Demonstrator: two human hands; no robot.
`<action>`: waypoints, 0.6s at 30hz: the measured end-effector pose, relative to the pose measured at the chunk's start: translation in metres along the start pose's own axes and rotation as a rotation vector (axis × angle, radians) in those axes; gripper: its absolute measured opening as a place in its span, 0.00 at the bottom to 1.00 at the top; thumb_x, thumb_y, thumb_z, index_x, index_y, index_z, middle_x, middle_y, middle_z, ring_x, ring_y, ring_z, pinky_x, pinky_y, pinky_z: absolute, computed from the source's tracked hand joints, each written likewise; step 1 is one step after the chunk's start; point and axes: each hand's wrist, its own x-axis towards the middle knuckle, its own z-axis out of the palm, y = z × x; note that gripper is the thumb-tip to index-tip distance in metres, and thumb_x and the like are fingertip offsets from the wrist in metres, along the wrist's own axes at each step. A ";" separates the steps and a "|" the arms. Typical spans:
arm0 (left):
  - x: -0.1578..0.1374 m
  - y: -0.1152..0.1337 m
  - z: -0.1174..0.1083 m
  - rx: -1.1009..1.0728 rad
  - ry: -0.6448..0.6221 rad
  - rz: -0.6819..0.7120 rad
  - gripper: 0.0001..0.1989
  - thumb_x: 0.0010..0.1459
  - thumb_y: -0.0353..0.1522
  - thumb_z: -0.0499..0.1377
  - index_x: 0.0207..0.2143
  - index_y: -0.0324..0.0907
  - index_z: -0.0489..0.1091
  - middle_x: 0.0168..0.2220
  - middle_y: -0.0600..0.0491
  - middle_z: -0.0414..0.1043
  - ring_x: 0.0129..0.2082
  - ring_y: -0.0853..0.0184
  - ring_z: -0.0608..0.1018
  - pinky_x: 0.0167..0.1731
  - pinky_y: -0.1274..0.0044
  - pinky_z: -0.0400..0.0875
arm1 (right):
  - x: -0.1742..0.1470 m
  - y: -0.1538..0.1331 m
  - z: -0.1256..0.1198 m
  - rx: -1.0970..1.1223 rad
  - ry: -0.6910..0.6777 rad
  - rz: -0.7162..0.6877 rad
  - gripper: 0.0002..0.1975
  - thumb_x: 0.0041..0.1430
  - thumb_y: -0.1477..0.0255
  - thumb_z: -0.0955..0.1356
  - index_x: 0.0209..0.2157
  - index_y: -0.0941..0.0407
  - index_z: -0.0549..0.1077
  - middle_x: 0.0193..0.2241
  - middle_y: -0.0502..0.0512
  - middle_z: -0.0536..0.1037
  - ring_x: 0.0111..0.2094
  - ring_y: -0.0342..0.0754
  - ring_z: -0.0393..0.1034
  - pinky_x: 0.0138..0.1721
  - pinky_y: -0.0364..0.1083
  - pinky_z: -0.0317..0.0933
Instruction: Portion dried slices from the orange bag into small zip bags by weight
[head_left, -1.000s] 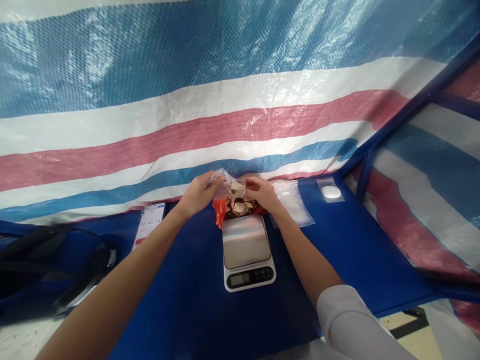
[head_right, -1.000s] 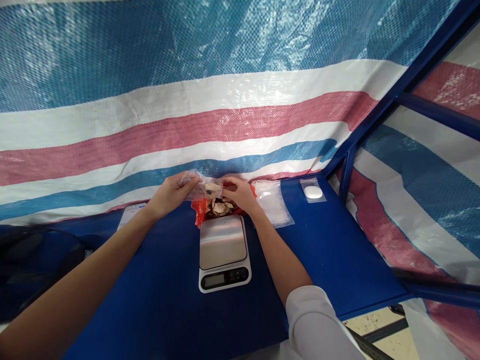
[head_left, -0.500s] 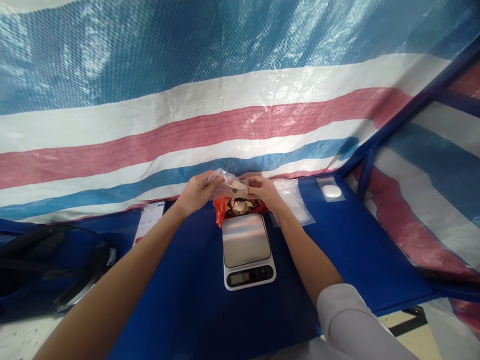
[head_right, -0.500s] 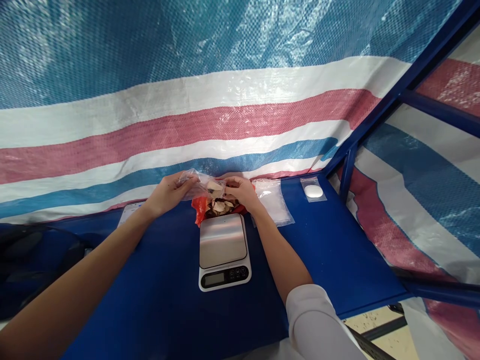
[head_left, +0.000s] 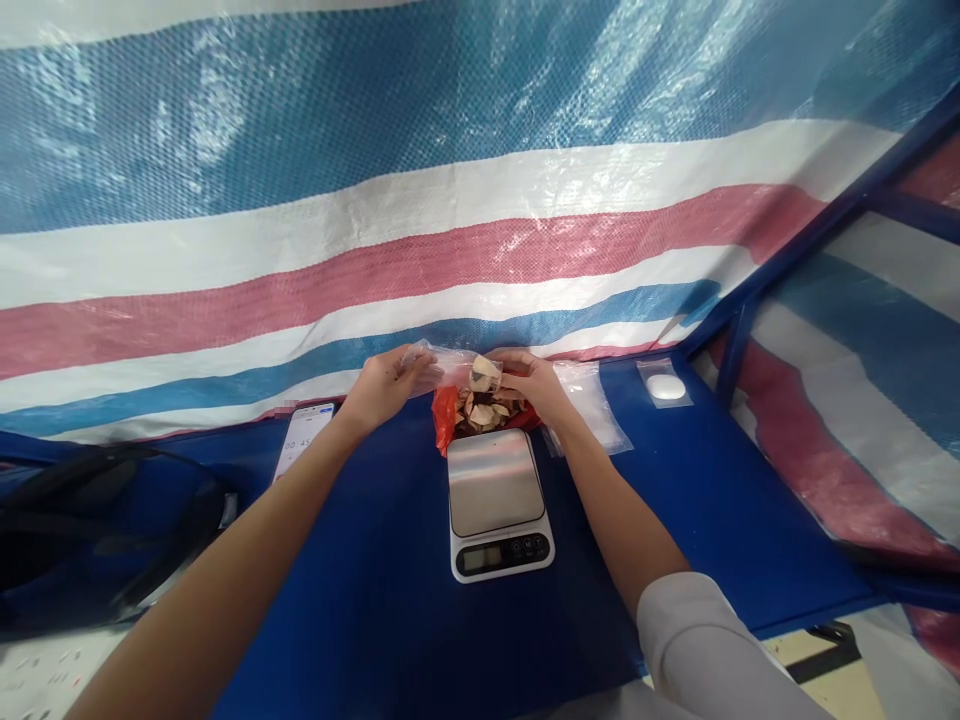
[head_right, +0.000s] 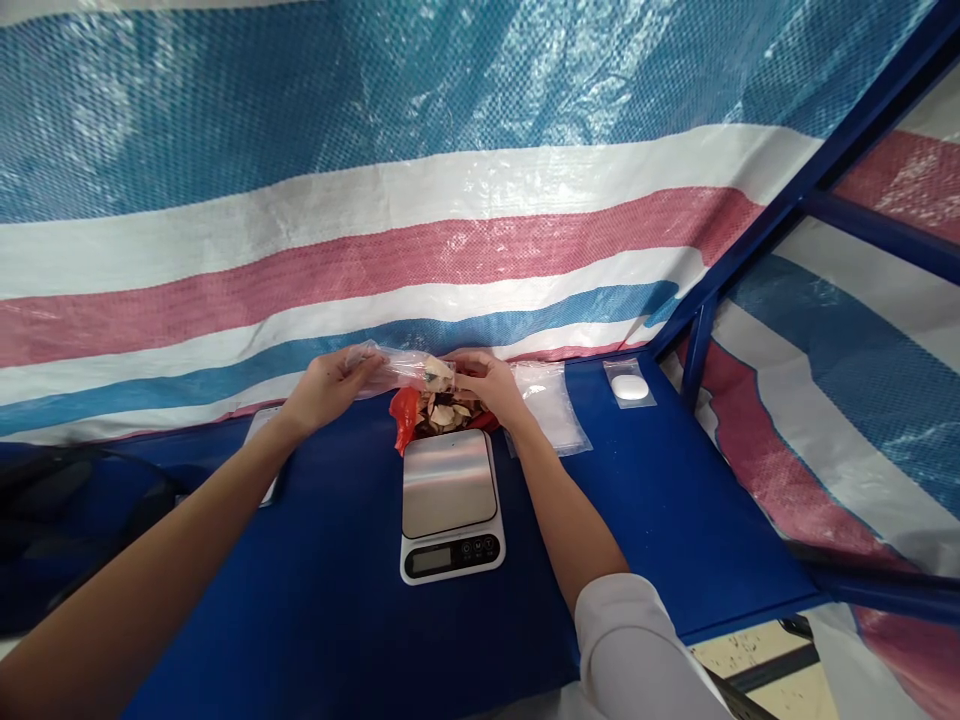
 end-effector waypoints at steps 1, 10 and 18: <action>0.001 -0.001 -0.001 -0.011 0.004 -0.006 0.29 0.57 0.59 0.54 0.34 0.43 0.75 0.33 0.49 0.81 0.34 0.56 0.81 0.39 0.68 0.75 | 0.000 0.000 0.000 -0.007 -0.005 -0.002 0.21 0.43 0.64 0.78 0.41 0.53 0.79 0.45 0.53 0.82 0.46 0.53 0.77 0.42 0.50 0.76; 0.002 -0.014 -0.003 -0.256 0.010 -0.083 0.27 0.54 0.58 0.60 0.35 0.43 0.75 0.33 0.46 0.82 0.38 0.53 0.84 0.42 0.65 0.79 | -0.001 -0.001 -0.002 -0.086 0.075 0.024 0.20 0.42 0.63 0.79 0.38 0.54 0.79 0.45 0.54 0.81 0.41 0.52 0.77 0.38 0.49 0.77; 0.000 0.007 -0.003 -0.171 -0.028 -0.034 0.21 0.58 0.51 0.60 0.33 0.42 0.75 0.33 0.48 0.82 0.37 0.58 0.84 0.41 0.70 0.78 | 0.002 0.005 -0.002 -0.386 0.074 -0.189 0.13 0.52 0.65 0.75 0.40 0.52 0.80 0.47 0.55 0.80 0.45 0.53 0.76 0.48 0.53 0.74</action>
